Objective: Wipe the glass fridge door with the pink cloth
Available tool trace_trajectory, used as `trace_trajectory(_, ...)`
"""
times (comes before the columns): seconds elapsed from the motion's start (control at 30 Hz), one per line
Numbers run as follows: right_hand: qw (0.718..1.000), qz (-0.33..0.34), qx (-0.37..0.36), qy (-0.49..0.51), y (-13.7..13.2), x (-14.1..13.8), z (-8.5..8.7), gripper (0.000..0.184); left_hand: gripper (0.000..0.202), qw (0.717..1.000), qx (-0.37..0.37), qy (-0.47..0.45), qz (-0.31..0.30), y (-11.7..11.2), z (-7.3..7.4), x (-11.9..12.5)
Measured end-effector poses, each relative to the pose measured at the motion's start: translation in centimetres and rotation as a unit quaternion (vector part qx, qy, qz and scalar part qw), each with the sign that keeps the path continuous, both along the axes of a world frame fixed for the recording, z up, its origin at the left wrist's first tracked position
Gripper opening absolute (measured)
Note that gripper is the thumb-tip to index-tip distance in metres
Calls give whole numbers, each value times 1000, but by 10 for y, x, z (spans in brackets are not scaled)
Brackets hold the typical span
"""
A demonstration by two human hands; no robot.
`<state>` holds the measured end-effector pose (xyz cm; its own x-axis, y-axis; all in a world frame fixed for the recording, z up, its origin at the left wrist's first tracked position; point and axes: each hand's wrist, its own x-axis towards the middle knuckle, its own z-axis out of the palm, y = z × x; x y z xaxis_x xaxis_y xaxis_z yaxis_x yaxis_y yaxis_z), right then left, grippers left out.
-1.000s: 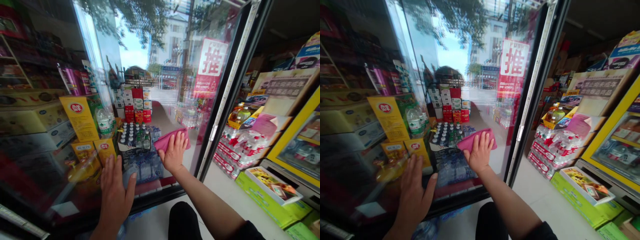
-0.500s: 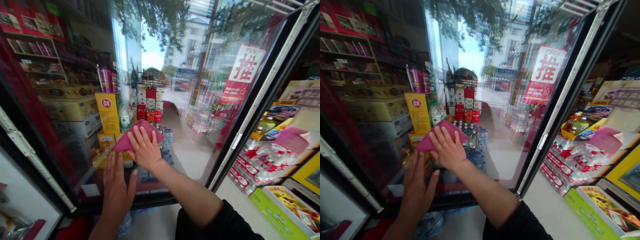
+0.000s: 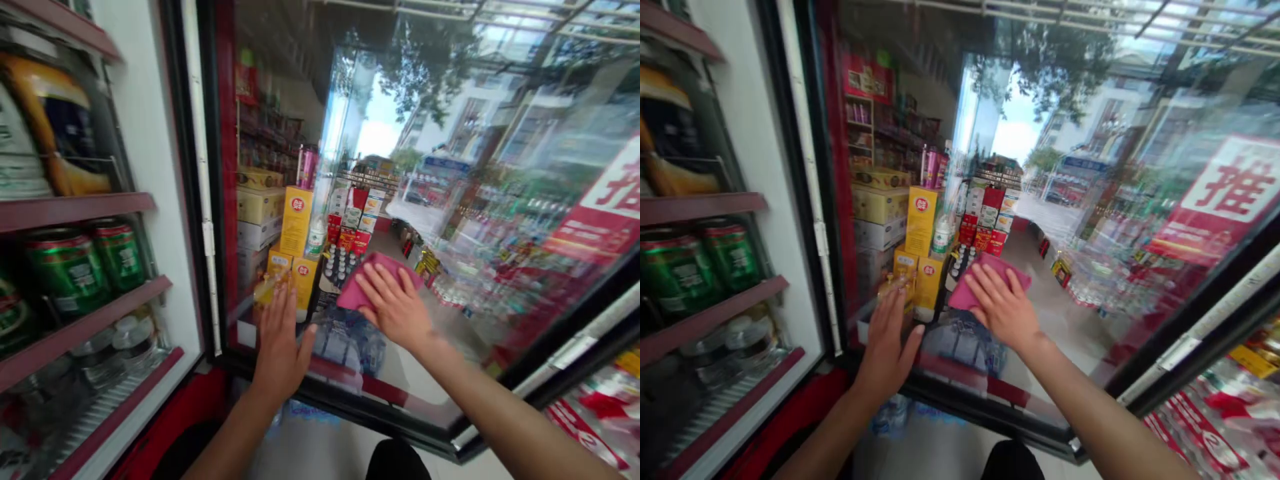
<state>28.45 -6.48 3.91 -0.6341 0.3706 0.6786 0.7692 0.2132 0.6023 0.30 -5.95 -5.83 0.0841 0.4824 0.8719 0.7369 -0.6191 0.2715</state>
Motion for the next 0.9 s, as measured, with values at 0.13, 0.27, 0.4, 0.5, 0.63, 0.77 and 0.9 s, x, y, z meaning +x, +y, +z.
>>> trace_trajectory(0.13, 999, -28, 3, 31, -17, 36, -13, 64, 76, 1000, -2, -11, 3, 2, -6, 1)
trace_trajectory(0.27, 997, -50, 19, 52, -11, 24, -22, 64, 77, 1000, -16, -21, -5, 1, -9, -3)
trace_trajectory(0.4, 997, -46, 36, 41, 7, -6, -20, 64, 76, 999, -23, -32, -2, 3, -8, -15)
trace_trajectory(0.5, 999, -34, 34, 21, 20, -30, -14, 65, 77, 999, -15, -37, 9, 6, -7, -25)
trace_trajectory(0.63, 1000, -10, 25, -11, 36, -61, -5, 68, 77, 999, -13, -47, 21, 11, -8, -31)
trace_trajectory(0.77, 999, 8, 5, -51, 56, -97, 2, 83, 77, 998, -15, -53, 24, 16, -8, -34)
trace_trajectory(0.9, 995, 45, -11, -90, 80, -142, 9, 93, 76, 997, -28, -55, 42, 21, -9, -41)
